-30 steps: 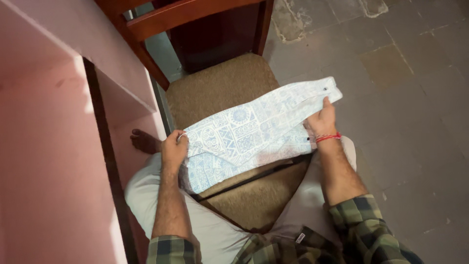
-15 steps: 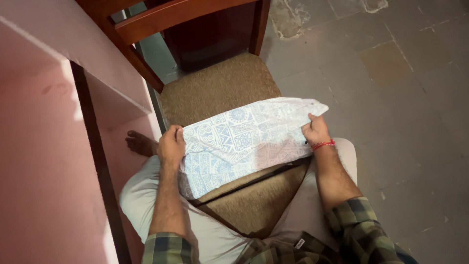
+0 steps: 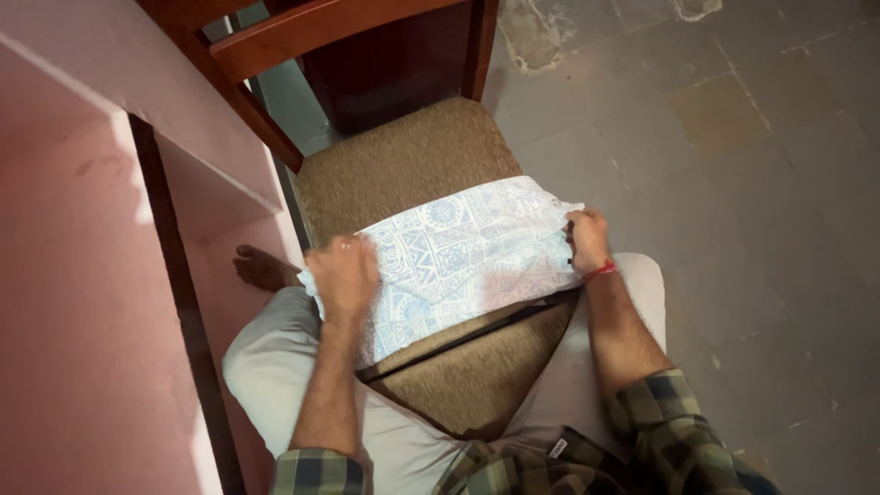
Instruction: The person folds a white patterned shirt on a chair. They smooth the fabric, fold the sleeves inward, fold the sides, and then fold the shirt in half to create a compact stack.
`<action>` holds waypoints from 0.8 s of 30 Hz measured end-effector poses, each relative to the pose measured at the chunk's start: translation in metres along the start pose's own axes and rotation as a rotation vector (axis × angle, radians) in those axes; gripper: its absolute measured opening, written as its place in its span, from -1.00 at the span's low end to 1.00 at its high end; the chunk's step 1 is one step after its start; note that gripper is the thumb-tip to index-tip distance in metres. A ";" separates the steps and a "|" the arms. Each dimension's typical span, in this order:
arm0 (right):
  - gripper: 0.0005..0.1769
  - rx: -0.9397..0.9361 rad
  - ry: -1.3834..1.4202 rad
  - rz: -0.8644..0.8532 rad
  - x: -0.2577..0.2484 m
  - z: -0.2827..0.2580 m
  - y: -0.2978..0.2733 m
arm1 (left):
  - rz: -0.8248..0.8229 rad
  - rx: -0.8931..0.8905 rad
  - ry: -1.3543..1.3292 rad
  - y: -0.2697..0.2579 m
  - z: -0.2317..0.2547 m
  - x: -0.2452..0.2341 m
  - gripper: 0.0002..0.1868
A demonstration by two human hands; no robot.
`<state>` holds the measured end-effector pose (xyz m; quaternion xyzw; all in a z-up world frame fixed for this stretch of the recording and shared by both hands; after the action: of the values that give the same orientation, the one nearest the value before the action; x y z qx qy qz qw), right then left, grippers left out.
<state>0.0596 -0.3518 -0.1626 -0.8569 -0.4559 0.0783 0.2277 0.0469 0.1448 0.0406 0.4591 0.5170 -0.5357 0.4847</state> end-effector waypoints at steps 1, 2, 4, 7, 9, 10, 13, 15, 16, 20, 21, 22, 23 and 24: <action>-0.38 -0.047 -0.057 0.006 0.001 -0.003 -0.003 | -0.026 0.180 -0.100 -0.010 0.031 -0.002 -0.66; -0.36 -0.100 -0.104 -0.006 0.005 -0.007 -0.006 | -0.051 0.361 -0.201 -0.026 0.062 -0.004 -0.56; -0.33 -0.225 -0.186 -0.048 0.012 -0.017 -0.016 | 0.018 0.487 -0.120 -0.057 0.100 -0.008 -0.14; -0.46 -0.620 -0.615 -0.027 0.020 -0.050 -0.048 | 0.096 0.497 0.049 -0.073 0.113 0.002 -0.16; -0.57 -0.572 -0.756 -0.009 0.020 -0.051 -0.055 | 0.192 0.503 0.154 -0.072 0.111 0.011 -0.26; -0.62 -0.547 -0.826 0.002 0.020 -0.052 -0.058 | 0.241 0.506 0.207 -0.070 0.109 0.016 -0.30; -0.67 -0.530 -0.904 0.013 0.025 -0.060 -0.068 | 0.257 0.545 0.066 -0.063 0.100 0.034 -0.37; -0.71 -0.739 -0.981 0.022 0.040 -0.079 -0.088 | 0.224 0.555 0.024 -0.059 0.095 0.042 -0.41; -0.73 -0.842 -1.022 0.027 0.045 -0.087 -0.099 | 0.205 0.561 -0.001 -0.060 0.095 0.044 -0.43; -0.52 -0.735 -0.885 -0.013 0.040 -0.100 -0.104 | 0.200 0.516 -0.015 -0.062 0.092 0.036 -0.36; -0.53 -0.753 -0.837 0.012 0.037 -0.106 -0.108 | 0.193 0.480 -0.026 -0.060 0.088 0.034 -0.32; -0.53 -0.770 -0.789 0.036 0.034 -0.110 -0.112 | 0.186 0.444 -0.038 -0.059 0.085 0.034 -0.27; -0.56 -0.777 -0.850 0.037 0.036 -0.109 -0.115 | 0.213 0.397 -0.004 -0.058 0.079 0.032 -0.31; -0.58 -0.784 -0.913 0.037 0.040 -0.108 -0.118 | 0.238 0.349 0.031 -0.056 0.071 0.030 -0.34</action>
<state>0.0317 -0.2970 -0.0097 -0.7646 -0.4874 0.2682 -0.3253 -0.0116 0.0726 0.0196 0.6019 0.3659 -0.5490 0.4499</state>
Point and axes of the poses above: each hand's wrist, its own y-axis towards the middle knuckle, its own x-axis out of the palm, z = x × y, the point moved 10 cm from there along y, towards the middle knuckle, and after that the axes turned 5 degrees about y, right-handed, at the moved point
